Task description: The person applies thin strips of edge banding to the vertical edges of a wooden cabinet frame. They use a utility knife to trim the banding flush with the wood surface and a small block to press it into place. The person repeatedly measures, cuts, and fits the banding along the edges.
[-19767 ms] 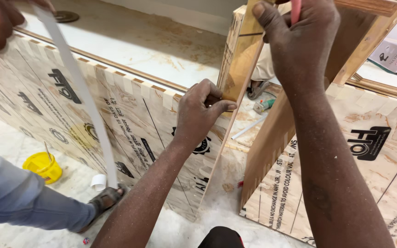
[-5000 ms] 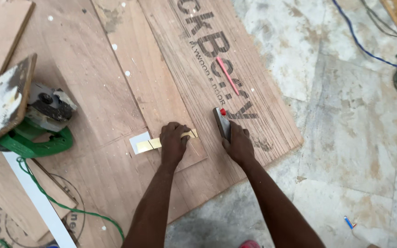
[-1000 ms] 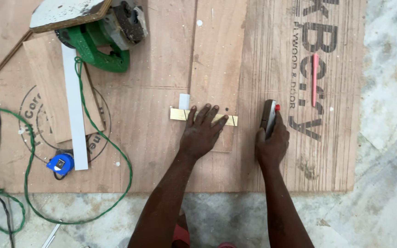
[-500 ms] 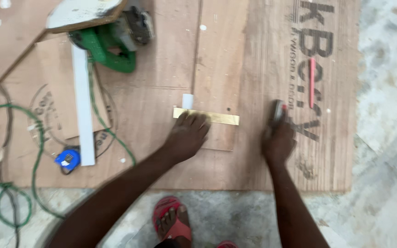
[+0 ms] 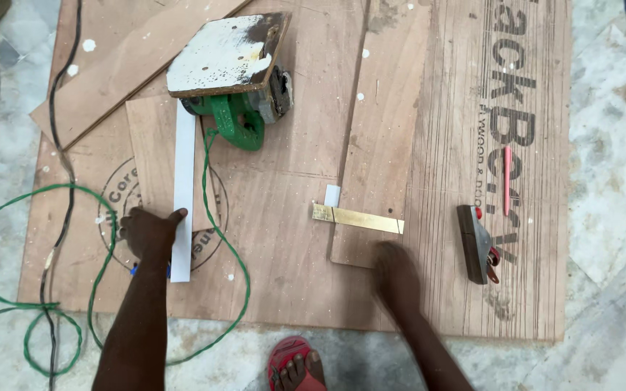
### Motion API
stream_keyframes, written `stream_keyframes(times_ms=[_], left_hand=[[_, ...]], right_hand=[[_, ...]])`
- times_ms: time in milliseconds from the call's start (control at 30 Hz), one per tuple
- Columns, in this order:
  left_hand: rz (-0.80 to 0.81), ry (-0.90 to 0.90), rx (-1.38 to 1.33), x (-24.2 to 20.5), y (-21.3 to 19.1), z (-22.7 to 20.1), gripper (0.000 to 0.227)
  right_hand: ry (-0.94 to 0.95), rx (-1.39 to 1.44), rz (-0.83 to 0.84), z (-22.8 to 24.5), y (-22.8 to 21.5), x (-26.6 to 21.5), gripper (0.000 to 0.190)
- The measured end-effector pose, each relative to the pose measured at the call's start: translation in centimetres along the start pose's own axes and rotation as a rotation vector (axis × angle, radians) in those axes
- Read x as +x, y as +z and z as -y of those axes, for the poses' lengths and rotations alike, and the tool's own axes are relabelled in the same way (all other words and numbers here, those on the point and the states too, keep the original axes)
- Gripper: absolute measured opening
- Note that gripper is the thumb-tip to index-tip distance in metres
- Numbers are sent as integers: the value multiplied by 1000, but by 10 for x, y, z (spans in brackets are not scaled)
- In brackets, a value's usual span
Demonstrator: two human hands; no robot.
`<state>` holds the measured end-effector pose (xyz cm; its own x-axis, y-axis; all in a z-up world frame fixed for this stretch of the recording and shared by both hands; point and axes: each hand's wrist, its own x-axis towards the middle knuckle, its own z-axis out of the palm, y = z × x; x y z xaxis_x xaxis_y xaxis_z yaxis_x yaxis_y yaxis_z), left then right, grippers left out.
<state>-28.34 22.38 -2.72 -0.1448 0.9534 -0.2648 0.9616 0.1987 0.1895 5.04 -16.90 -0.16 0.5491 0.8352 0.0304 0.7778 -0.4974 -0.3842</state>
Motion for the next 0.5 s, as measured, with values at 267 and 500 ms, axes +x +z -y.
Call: stream_keyframes(times_ms=[267,500], left_hand=[[349,-79,-856,24,-3,33,65],[-286,360,-208,2,-111,101,42]], right_hand=[[-218,520,605,208,6,35,46],[-55,621,680,206,10,37,34]])
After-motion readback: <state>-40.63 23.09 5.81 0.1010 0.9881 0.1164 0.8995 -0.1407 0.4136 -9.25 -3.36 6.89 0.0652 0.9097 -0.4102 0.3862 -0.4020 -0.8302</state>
